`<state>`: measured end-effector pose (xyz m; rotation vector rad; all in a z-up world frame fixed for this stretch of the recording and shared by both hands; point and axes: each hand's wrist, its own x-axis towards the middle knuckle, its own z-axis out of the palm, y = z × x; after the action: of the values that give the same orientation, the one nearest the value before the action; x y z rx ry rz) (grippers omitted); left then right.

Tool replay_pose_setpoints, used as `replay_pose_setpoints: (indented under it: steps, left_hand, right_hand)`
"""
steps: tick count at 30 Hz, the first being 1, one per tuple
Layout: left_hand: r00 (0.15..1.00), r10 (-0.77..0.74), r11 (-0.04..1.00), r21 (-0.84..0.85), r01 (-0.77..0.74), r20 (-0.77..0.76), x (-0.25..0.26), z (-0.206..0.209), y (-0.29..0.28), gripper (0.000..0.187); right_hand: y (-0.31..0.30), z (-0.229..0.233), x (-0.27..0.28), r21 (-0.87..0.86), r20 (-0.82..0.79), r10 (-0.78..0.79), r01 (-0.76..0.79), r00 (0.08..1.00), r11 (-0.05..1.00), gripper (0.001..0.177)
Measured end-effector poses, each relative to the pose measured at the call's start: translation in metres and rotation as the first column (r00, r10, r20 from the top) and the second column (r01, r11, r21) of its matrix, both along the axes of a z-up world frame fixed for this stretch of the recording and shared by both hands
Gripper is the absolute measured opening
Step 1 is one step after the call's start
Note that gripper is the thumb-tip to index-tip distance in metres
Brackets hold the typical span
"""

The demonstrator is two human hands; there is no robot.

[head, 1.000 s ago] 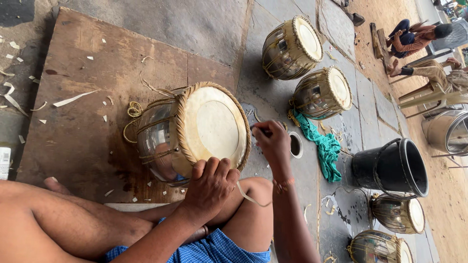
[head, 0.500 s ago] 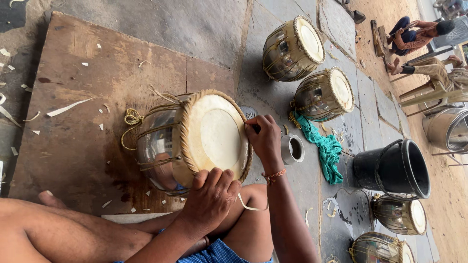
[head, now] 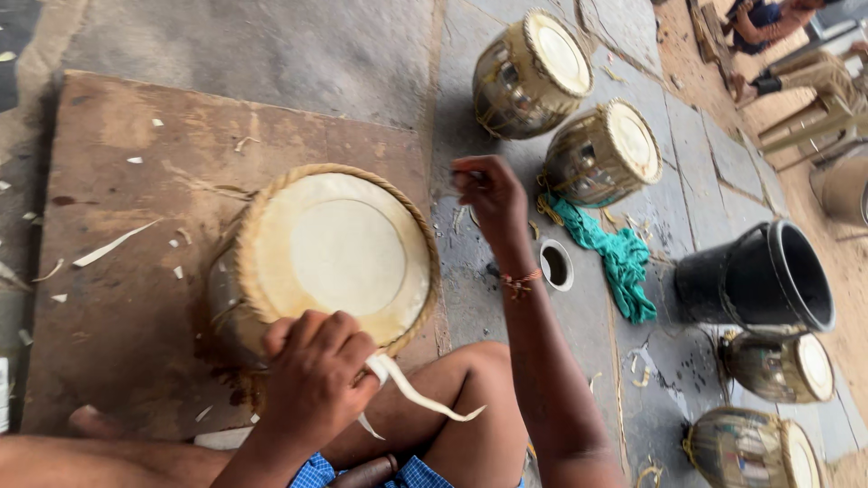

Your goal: The person sits on the floor and uses a screwdriver to pull a white strap through the rim of a drum. They repeatedly thread the strap, tighten it, and apply a dark liquid from a small container to the drum's edge using a brush.

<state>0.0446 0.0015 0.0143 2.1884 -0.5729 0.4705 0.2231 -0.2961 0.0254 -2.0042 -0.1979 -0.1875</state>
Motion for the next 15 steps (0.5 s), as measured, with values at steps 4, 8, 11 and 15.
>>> replay_pose_setpoints:
  steps: [4, 8, 11, 15]
  left_hand:
    - [0.999, 0.009, 1.0, -0.009, -0.009, -0.044, -0.003, 0.0, 0.013, 0.028]
    - [0.997, -0.035, 0.999, 0.032, 0.037, -0.074, 0.002, -0.003, 0.016, 0.028]
    - [0.998, -0.033, 0.999, 0.04, 0.035, -0.052, 0.006, -0.004, 0.013, 0.027]
    - [0.999, -0.033, 0.997, 0.067, 0.034, -0.018, 0.01, -0.001, 0.01, 0.028]
  right_hand:
    - [-0.125, -0.025, -0.033, -0.38, -0.147, -0.566, 0.482, 0.811, 0.789, 0.029]
    - [-0.247, -0.075, -0.063, -0.762, 0.172, -0.585, 0.483, 0.793, 0.431, 0.018]
    - [-0.306, -0.117, -0.072, -0.89, 0.036, -0.665, 0.327, 0.746, 0.319, 0.028]
    - [-0.326, -0.144, -0.054, -0.958, -0.12, -0.61, 0.07, 0.784, 0.278, 0.028]
